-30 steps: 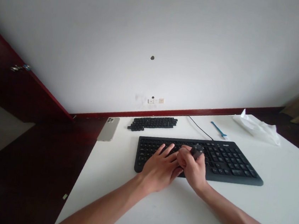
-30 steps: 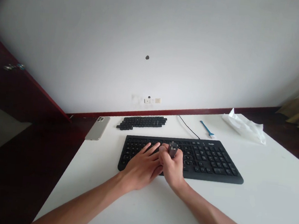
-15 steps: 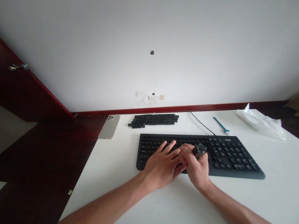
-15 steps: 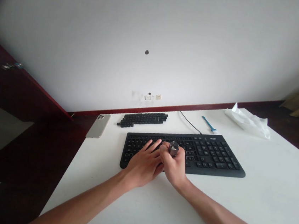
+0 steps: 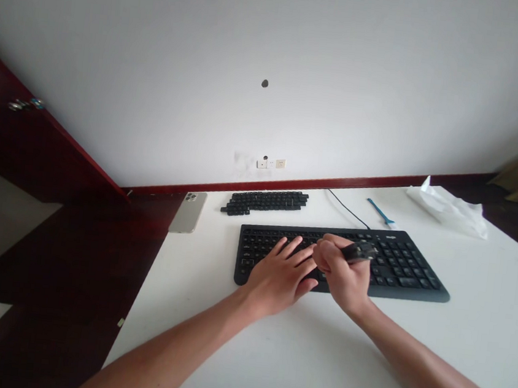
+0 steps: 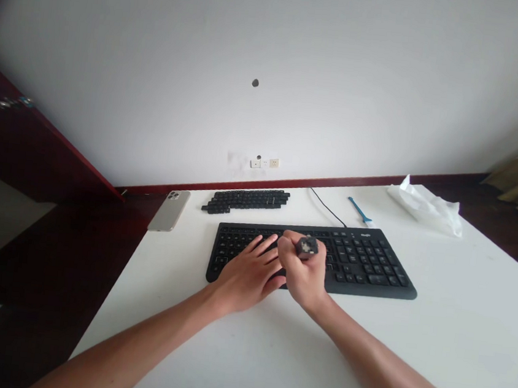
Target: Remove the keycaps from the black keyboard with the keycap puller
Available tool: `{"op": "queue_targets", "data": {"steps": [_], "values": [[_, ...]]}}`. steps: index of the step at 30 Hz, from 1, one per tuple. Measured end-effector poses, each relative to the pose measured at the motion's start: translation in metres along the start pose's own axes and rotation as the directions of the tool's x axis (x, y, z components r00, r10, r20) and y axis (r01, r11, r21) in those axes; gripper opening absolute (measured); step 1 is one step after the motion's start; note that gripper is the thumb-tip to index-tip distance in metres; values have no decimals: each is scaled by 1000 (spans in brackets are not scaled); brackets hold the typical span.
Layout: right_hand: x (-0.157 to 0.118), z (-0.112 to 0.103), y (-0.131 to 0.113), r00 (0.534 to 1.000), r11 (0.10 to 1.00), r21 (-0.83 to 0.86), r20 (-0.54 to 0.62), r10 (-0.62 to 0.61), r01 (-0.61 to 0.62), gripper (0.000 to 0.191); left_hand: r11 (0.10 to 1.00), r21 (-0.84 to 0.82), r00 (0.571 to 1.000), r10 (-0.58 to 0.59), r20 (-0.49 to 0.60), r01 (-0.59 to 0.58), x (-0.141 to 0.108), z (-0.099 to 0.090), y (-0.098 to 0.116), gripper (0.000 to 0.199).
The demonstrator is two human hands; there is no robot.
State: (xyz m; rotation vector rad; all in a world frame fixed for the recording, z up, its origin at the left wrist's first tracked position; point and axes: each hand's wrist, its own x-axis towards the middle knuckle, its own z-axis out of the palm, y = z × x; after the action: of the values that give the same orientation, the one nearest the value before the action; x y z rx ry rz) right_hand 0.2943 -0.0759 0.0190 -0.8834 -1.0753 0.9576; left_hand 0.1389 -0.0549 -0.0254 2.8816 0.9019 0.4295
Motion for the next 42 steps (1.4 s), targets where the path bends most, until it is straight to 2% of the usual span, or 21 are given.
{"op": "queue_targets", "data": {"steps": [2, 5, 7, 11, 17, 24, 27, 30, 33, 38, 42], "values": [[4, -4, 3, 998, 997, 39, -21, 61, -60, 42, 1000, -26, 1000, -9, -13, 9, 0, -1, -1, 50], [12, -7, 6, 985, 977, 183, -107, 135, -113, 43, 997, -75, 998, -7, -58, 3, 0, 1, -4, 48], [15, -7, 9, 976, 965, 221, -131, 176, -144, 44, 990, -138, 994, -18, -106, 3, 1, 3, -7, 40], [15, -4, 16, 967, 949, 235, -89, 238, -212, 45, 968, -250, 982, -64, -176, 18, 3, 4, -8, 19], [9, -2, 23, 959, 941, 235, -83, 270, -244, 45, 987, -160, 987, -19, -157, -6, 4, 1, -1, 15], [1, 2, 26, 965, 934, 291, -91, 245, -209, 45, 990, -137, 993, -52, -107, 37, 3, 0, 4, 15], [-4, 4, 30, 978, 946, 274, -72, 198, -172, 43, 987, -141, 989, -92, -119, 75, 2, 2, 6, 34], [-8, 4, 34, 989, 973, 188, -36, 140, -131, 44, 997, -65, 995, -36, -93, 30, 3, 6, 7, 54], [-7, 3, 33, 987, 972, 186, -51, 153, -141, 44, 1000, 0, 999, 6, -46, -6, 3, 8, 7, 50], [-2, 6, 19, 981, 954, 245, -36, 189, -175, 44, 1000, 9, 998, 6, -64, -5, 3, 8, 7, 47], [-3, 12, 3, 992, 960, 253, -17, 127, -118, 42, 1000, 6, 999, -12, -31, 12, 4, 6, 7, 44]]}}
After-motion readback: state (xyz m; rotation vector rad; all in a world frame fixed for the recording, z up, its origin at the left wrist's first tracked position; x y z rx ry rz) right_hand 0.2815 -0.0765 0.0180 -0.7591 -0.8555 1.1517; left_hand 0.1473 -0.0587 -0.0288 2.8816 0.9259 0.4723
